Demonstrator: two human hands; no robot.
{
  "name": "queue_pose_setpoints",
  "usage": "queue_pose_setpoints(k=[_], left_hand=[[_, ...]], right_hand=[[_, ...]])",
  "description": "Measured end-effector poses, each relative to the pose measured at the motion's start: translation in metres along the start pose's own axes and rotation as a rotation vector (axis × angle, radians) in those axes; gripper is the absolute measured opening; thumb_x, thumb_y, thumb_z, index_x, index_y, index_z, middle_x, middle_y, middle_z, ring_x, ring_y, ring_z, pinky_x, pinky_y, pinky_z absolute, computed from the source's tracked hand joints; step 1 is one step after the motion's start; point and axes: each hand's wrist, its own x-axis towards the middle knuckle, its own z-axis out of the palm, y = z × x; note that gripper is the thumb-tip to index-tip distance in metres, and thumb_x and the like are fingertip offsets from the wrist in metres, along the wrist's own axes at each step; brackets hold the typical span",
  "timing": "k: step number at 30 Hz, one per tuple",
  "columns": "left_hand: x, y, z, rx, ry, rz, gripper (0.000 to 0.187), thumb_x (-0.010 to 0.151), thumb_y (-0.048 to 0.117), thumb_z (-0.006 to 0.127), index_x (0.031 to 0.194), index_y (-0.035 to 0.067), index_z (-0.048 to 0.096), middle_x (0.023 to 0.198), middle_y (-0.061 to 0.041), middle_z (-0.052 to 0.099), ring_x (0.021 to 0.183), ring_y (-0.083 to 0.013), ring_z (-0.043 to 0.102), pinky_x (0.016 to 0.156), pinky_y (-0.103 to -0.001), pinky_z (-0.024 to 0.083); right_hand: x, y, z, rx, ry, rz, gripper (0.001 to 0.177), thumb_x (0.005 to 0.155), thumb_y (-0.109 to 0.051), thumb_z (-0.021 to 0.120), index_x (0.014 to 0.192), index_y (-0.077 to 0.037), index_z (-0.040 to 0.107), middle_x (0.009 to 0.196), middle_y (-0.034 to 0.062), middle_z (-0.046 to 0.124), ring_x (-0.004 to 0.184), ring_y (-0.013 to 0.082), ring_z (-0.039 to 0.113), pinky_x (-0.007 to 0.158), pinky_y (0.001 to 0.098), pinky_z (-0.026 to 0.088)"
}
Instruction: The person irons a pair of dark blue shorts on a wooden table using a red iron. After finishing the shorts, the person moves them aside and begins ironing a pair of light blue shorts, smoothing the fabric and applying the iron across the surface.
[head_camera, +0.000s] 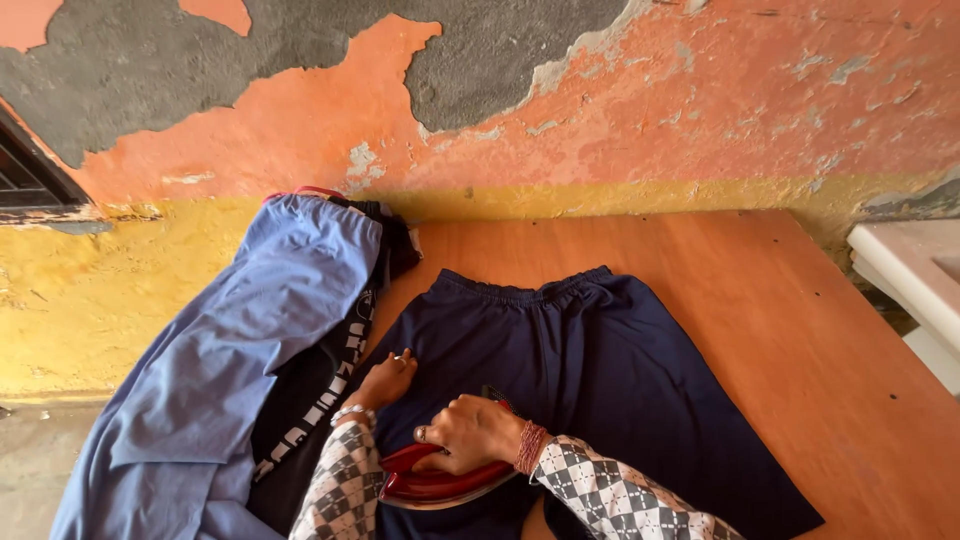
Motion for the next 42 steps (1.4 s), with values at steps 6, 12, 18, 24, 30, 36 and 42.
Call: queue_pose_setpoints(k=[6,12,18,24,30,36,42], left_hand=[[-0.028,-0.023,0.022,-0.165,0.328,0.396,0.043,0.107,0.032,0.042,0.141,0.013,0.061,0.158,-0.001,0.045,0.152,-0.0274,0.033,0.122,-0.045,0.02],[-0.097,0.021,0.018,0.021,0.6,0.311,0.043,0.105,0.03,0.044,0.141,0.013,0.06,0.156,0.003,0.05,0.149,-0.0167,0.04,0.125,-0.039,0.027],[-0.109,0.035,0.003,0.143,0.554,0.266,0.05,0.103,0.033,0.042,0.149,0.013,0.047,0.16,0.0,0.041,0.15,-0.0175,0.031,0.125,-0.04,0.02],[-0.099,0.032,0.002,0.333,0.507,0.237,0.065,0.102,0.046,0.034,0.157,0.011,0.031,0.166,-0.002,0.027,0.153,-0.0196,0.02,0.125,-0.04,0.014],[-0.099,0.033,-0.002,0.385,0.48,0.214,0.07,0.102,0.05,0.03,0.158,0.01,0.025,0.167,-0.003,0.023,0.154,-0.0207,0.017,0.125,-0.04,0.013],[-0.094,0.035,-0.001,0.414,0.535,0.187,0.069,0.102,0.051,0.028,0.158,0.011,0.025,0.167,-0.002,0.023,0.153,-0.02,0.018,0.124,-0.039,0.014],[-0.081,0.045,0.011,0.353,0.579,0.01,0.066,0.101,0.047,0.031,0.158,0.012,0.027,0.167,-0.001,0.025,0.154,-0.0207,0.019,0.125,-0.041,0.014]], right_hand=[[0.007,0.016,0.002,0.029,0.006,0.297,0.047,0.102,-0.05,0.058,0.095,-0.005,0.073,0.049,0.0057,0.061,0.035,0.0167,0.055,0.035,0.0291,0.044],[0.007,0.077,0.008,-0.036,0.084,0.773,0.049,0.106,-0.044,0.052,0.104,0.003,0.067,0.053,0.0043,0.06,0.033,0.0117,0.05,0.03,0.0307,0.044],[0.005,0.104,0.01,-0.132,0.217,0.877,0.049,0.105,-0.044,0.051,0.103,0.002,0.068,0.052,0.0067,0.059,0.037,0.0145,0.056,0.033,0.0289,0.046],[-0.003,0.095,-0.003,-0.088,0.185,0.945,0.046,0.104,-0.042,0.052,0.102,0.002,0.067,0.054,0.0096,0.062,0.04,0.0188,0.063,0.034,0.0316,0.048],[-0.018,0.089,-0.014,-0.04,0.097,0.924,0.043,0.106,-0.036,0.052,0.095,0.002,0.067,0.061,0.0125,0.067,0.047,0.0214,0.067,0.04,0.0327,0.053],[-0.056,0.09,-0.037,-0.11,0.18,0.947,0.039,0.096,-0.035,0.064,0.092,0.003,0.068,0.072,0.0257,0.07,0.066,0.0415,0.071,0.058,0.0479,0.057],[-0.129,0.081,-0.059,-0.191,0.151,1.14,0.043,0.095,-0.044,0.063,0.095,-0.001,0.071,0.08,0.026,0.07,0.075,0.0438,0.072,0.065,0.0516,0.059]])
